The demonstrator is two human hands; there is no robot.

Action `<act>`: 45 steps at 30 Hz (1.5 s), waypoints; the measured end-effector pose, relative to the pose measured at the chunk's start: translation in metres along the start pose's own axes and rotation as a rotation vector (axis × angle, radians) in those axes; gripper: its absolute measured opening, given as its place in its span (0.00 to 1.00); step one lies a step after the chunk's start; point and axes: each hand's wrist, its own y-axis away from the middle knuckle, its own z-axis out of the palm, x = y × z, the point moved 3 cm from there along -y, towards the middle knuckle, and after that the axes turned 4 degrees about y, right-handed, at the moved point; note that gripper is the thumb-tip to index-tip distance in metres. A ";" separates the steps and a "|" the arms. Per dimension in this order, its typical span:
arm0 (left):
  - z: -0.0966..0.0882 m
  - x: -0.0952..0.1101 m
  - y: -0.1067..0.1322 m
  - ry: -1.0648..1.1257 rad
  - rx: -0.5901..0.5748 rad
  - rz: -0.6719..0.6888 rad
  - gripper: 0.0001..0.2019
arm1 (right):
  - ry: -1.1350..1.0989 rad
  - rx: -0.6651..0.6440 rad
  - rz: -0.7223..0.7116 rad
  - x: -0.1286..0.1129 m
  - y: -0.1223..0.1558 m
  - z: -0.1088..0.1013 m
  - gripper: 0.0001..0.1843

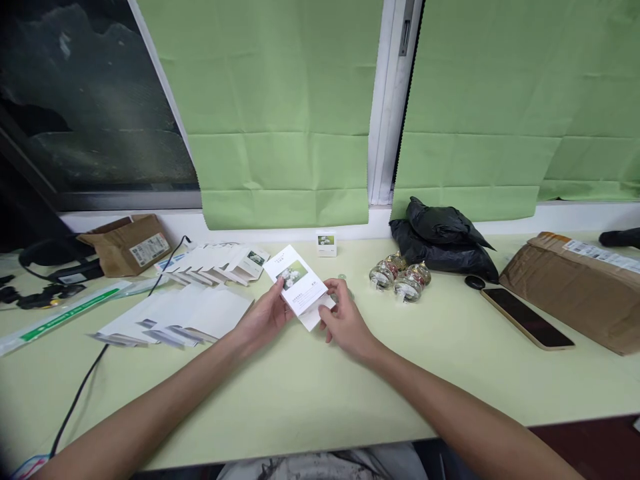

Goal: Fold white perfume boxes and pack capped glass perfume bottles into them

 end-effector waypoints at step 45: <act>0.009 -0.007 0.010 -0.258 -0.097 0.010 0.26 | 0.731 0.061 -0.181 -0.018 0.008 -0.008 0.26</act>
